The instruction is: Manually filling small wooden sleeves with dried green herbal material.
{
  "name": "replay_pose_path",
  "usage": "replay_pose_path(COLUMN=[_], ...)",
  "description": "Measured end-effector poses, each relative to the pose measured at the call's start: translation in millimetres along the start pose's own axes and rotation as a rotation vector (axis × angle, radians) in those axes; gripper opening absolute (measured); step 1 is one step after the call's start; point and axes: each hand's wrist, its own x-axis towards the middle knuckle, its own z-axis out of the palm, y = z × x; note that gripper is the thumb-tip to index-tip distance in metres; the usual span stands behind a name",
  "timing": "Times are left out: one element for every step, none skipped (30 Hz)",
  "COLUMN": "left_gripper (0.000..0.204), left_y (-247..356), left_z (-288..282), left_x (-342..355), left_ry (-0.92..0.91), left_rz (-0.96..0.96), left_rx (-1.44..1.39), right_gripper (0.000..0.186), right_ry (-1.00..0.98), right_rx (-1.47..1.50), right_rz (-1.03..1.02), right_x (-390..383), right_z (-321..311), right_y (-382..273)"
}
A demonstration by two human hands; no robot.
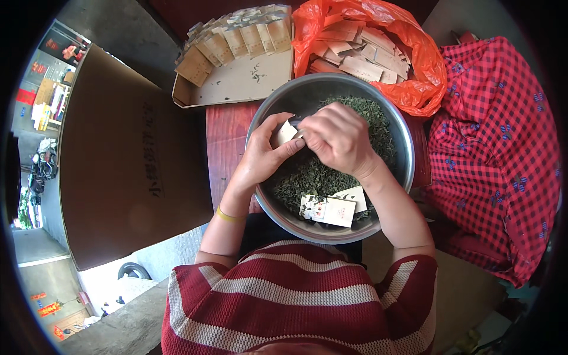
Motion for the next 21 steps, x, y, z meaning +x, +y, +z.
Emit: replay_pose_path(left_gripper=[0.048,0.047,0.047,0.047,0.047,0.047,0.047,0.047,0.047,0.047,0.047,0.047,0.046,0.046,0.046,0.047,0.047,0.047,0.048,0.049,0.049], left_y=[-2.0,-2.5,-1.7,0.3,2.4,3.6,4.6,4.7,4.7,4.6,4.5,3.5,1.7,0.8,1.5,2.7,3.2,2.8,2.1,1.4,0.1], left_z=[-0.4,-0.6,0.1,1.7,1.9,1.3,0.8,1.4,1.5,1.5,0.5,0.1,-0.4,0.2,0.6,0.9,0.7,0.3,0.0,-0.4,-1.7], left_x=[-0.1,-0.1,-0.1,0.0,-0.6,-0.9,-1.0,-0.4,-0.1,0.0,-0.9,-1.3,-1.8,-1.3,-0.9,-0.6,-0.6,-0.5,-0.3,-0.4,-0.5], left_ry=[0.003,0.008,0.011,0.009,0.011,0.017,0.014,0.004,0.001,0.004,0.009,0.008,0.013,0.016,0.015,0.014,0.018,0.024,0.02,0.015,0.018], left_rz=[0.006,0.013,0.014,0.014,0.014,0.014,0.004,-0.005,-0.004,-0.005,-0.008,-0.009,-0.006,-0.001,0.0,0.002,0.005,0.005,-0.015,-0.035,-0.036], left_rx=[0.03,0.059,0.057,0.028,0.002,0.003,0.004,0.002,0.0,0.003,0.01,0.012,0.001,-0.014,-0.016,-0.027,-0.037,-0.037,-0.092,-0.146,-0.146], right_gripper=[0.009,0.009,0.009,0.009,0.01,0.013,0.014,0.016,0.015,0.015,0.014,0.013,0.01,0.01,0.009,0.01,0.017,0.017,0.019,0.021,0.025], right_ry=[0.009,0.007,0.015,0.023,0.061,0.101,0.136,0.171,0.178,0.178,0.119,0.059,-0.044,-0.044,-0.072,-0.101,-0.133,-0.135,-0.161,-0.185,-0.22], right_rx=[0.02,0.02,0.028,0.036,0.031,0.022,0.03,0.032,0.016,0.012,-0.032,-0.075,-0.091,-0.094,-0.078,-0.062,-0.001,0.001,0.071,0.141,0.173], right_rz=[-0.003,-0.005,0.017,0.039,0.073,0.096,0.178,0.266,0.372,0.373,0.377,0.381,0.402,0.403,0.368,0.332,0.356,0.352,0.324,0.299,0.286], right_x=[0.1,0.3,0.1,-0.6,-2.4,-2.2,-4.5,-6.8,-5.9,-5.3,-3.3,-2.1,-2.9,-3.2,-3.3,-3.8,-4.3,-3.5,-0.9,0.3,-0.8], right_z=[4.2,3.5,1.8,-0.4,-3.2,-7.9,-12.0,-15.5,-18.7,-19.7,-18.7,-18.0,-17.7,-17.1,-15.3,-13.7,-11.7,-11.1,-10.9,-9.8,-7.2], right_y=[-3.6,-3.1,-1.7,0.2,4.3,8.3,12.6,15.2,14.8,17.1,21.0,24.1,26.0,25.6,24.2,22.5,20.1,15.6,8.8,2.7,-0.6])
